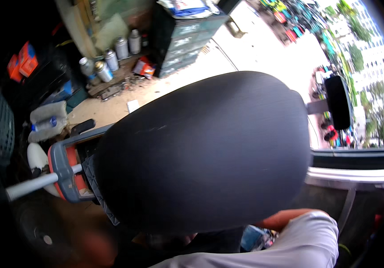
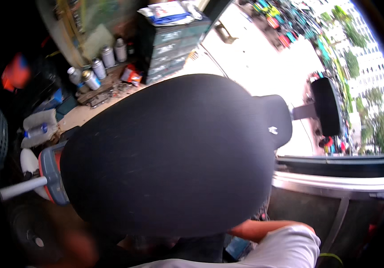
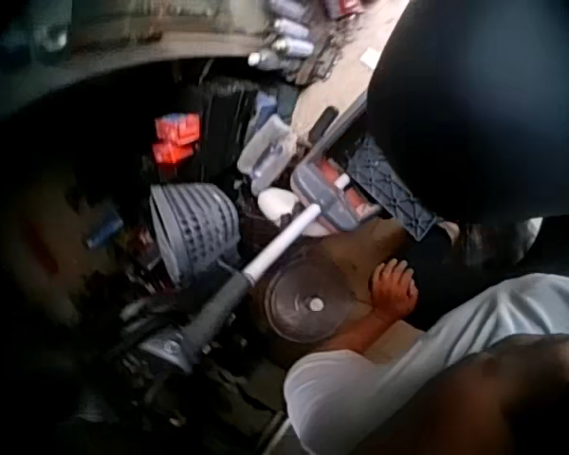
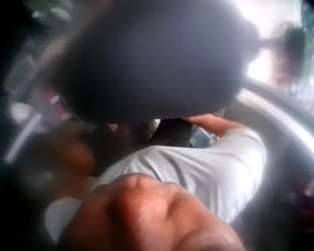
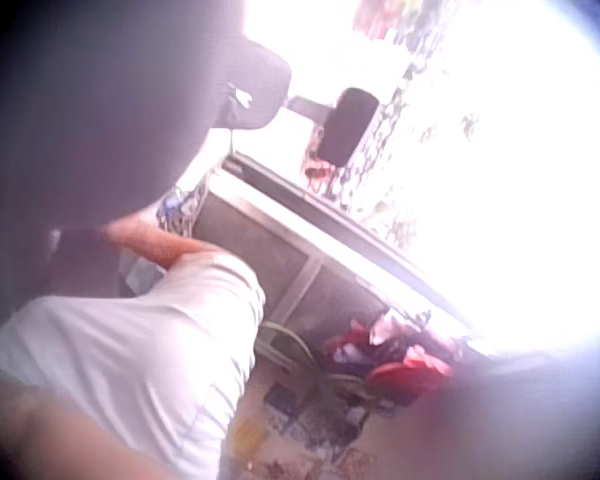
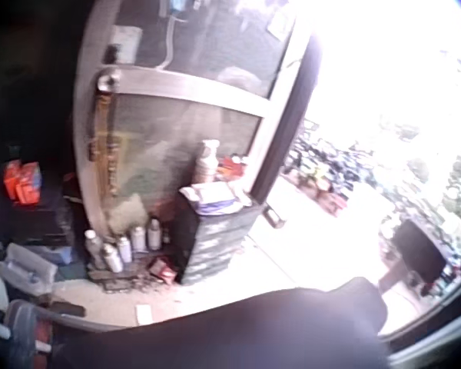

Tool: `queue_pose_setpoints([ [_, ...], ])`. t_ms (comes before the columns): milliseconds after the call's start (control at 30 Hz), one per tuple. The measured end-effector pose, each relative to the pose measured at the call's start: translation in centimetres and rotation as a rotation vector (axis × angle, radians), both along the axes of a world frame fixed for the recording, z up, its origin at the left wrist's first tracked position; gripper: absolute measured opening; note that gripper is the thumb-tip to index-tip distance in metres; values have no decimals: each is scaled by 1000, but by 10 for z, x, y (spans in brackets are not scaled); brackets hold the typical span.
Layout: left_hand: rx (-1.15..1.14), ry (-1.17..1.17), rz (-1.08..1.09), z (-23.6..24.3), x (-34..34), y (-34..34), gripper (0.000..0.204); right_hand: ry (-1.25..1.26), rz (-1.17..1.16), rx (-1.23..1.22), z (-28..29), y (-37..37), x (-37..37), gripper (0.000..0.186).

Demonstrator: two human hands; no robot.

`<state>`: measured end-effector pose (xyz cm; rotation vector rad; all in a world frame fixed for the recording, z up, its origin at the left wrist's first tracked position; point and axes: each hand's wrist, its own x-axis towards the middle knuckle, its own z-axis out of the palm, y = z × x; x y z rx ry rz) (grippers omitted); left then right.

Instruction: The person removes the seat and backrest of an electric scooter using a wrench, detaches a plastic cover, and then sorts through a tray of tools to find a different wrench.

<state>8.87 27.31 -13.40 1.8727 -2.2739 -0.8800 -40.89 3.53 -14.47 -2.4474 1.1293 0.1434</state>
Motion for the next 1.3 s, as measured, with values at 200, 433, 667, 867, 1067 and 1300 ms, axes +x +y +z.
queue_pose_setpoints([
  [200,269,-30,-148,15,4,-13,17,-146,-37,132,-6,18,-27,33],
  [433,473,-216,-256,62,-72,-6,18,-46,-275,230,58,66,-22,16],
  [667,636,-346,-39,93,-173,85,62,369,-484,555,112,174,-17,52],
  [867,897,-163,590,187,-153,146,54,-57,-883,639,123,115,-56,93],
  [1067,980,-159,731,239,-144,217,39,148,-514,-225,238,-160,-131,121],
  [1300,980,-32,799,236,-171,209,34,-32,-67,-347,146,-280,-179,122],
])
